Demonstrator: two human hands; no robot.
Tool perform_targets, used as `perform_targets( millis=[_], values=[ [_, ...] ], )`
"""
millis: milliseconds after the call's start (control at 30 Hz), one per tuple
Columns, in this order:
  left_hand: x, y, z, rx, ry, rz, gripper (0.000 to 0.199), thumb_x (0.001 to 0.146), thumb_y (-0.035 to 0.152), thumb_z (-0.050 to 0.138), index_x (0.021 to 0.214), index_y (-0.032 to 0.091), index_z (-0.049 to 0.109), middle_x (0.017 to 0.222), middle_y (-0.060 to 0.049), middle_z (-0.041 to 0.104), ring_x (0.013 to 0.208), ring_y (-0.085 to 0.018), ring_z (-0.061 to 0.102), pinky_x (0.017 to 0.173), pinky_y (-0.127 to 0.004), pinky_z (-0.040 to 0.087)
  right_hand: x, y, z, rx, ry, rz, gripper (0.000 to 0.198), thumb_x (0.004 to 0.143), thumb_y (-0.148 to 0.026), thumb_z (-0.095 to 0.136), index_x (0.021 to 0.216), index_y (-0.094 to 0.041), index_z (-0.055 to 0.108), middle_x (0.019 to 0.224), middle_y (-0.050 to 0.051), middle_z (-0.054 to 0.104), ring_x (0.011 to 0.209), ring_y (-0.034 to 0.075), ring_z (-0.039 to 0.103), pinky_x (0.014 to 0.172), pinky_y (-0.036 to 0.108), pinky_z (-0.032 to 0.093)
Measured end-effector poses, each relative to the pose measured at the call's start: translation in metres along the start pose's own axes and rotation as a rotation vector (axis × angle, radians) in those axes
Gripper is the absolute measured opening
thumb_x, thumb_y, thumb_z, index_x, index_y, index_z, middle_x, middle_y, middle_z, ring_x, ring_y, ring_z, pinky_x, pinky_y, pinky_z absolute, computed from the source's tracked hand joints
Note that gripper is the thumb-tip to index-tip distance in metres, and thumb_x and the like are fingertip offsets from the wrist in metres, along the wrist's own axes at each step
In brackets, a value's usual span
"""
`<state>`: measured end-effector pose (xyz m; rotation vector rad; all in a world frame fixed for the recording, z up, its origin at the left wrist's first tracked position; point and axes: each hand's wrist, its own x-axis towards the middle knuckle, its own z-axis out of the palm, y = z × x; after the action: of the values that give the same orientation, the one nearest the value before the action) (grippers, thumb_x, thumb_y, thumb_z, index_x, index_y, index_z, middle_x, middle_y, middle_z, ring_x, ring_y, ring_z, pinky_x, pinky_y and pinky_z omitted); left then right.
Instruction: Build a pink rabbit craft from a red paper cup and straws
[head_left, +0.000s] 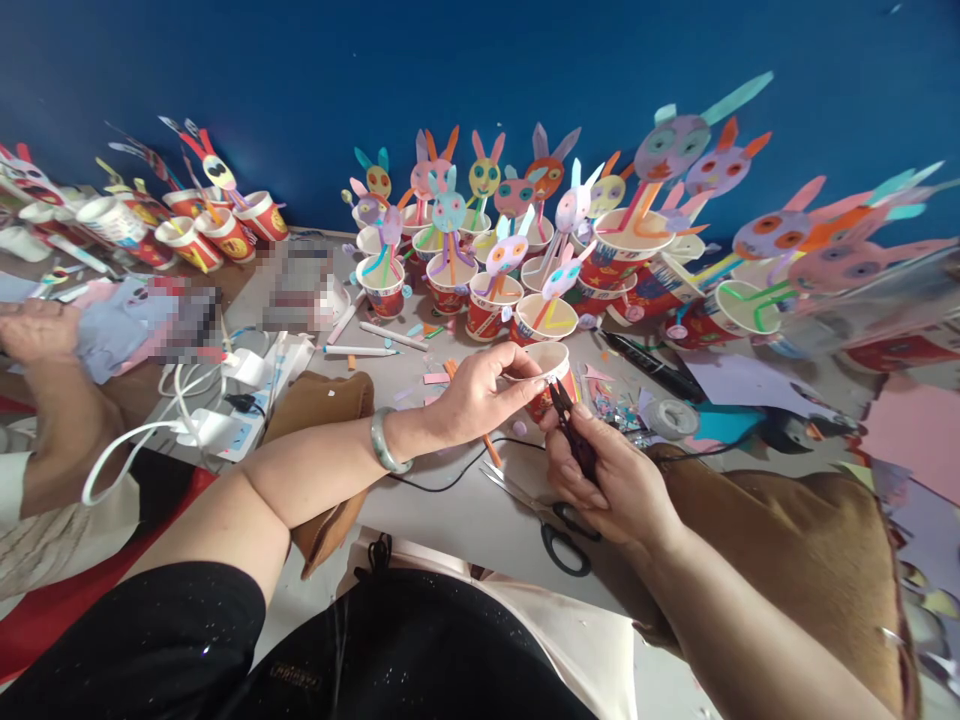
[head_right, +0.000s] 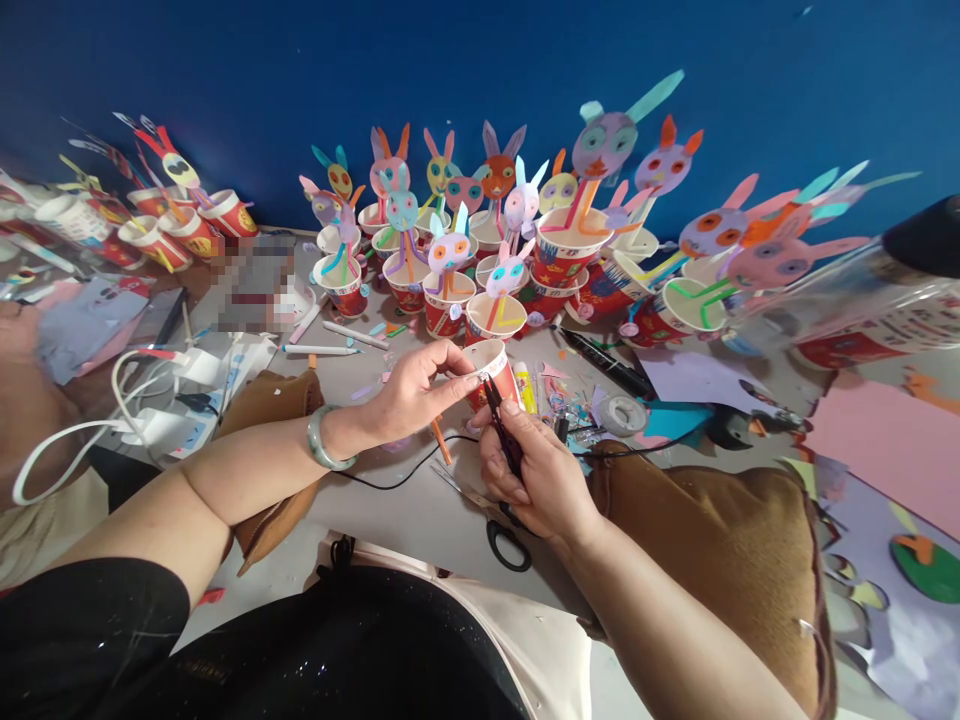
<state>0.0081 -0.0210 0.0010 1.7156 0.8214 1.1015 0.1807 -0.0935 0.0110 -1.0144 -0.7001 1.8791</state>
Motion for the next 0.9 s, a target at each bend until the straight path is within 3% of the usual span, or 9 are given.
perform_targets(
  millis=[600,900],
  values=[
    [-0.0005,0.0093,-0.0001,-0.037,-0.014,-0.078,0.023,0.092,0.037,0.071,0.086,0.015,0.067,0.084,-0.004,0.072,0.075,-0.012,0.067,0.065,-0.024,0.055,-0.0008,0.0002,-0.0003,-0.006,0.033,0.018,0.040,0.086,-0.057,0.075,0.083,-0.019,0.063,0.045,-0.009,0.051,0.027,0.001,0.018,0.031,0.015,0.018],
    [0.0005,0.0048,0.0010,-0.037,-0.011,-0.080,0.024,0.091,0.039,0.070,0.086,0.015,0.067,0.085,-0.005,0.073,0.078,-0.013,0.066,0.071,-0.026,0.055,0.0014,-0.0005,-0.0001,-0.070,0.044,0.000,0.038,0.090,-0.057,0.070,0.082,-0.021,0.060,0.042,-0.010,0.046,0.027,0.002,0.016,0.032,0.017,0.020]
  ],
)
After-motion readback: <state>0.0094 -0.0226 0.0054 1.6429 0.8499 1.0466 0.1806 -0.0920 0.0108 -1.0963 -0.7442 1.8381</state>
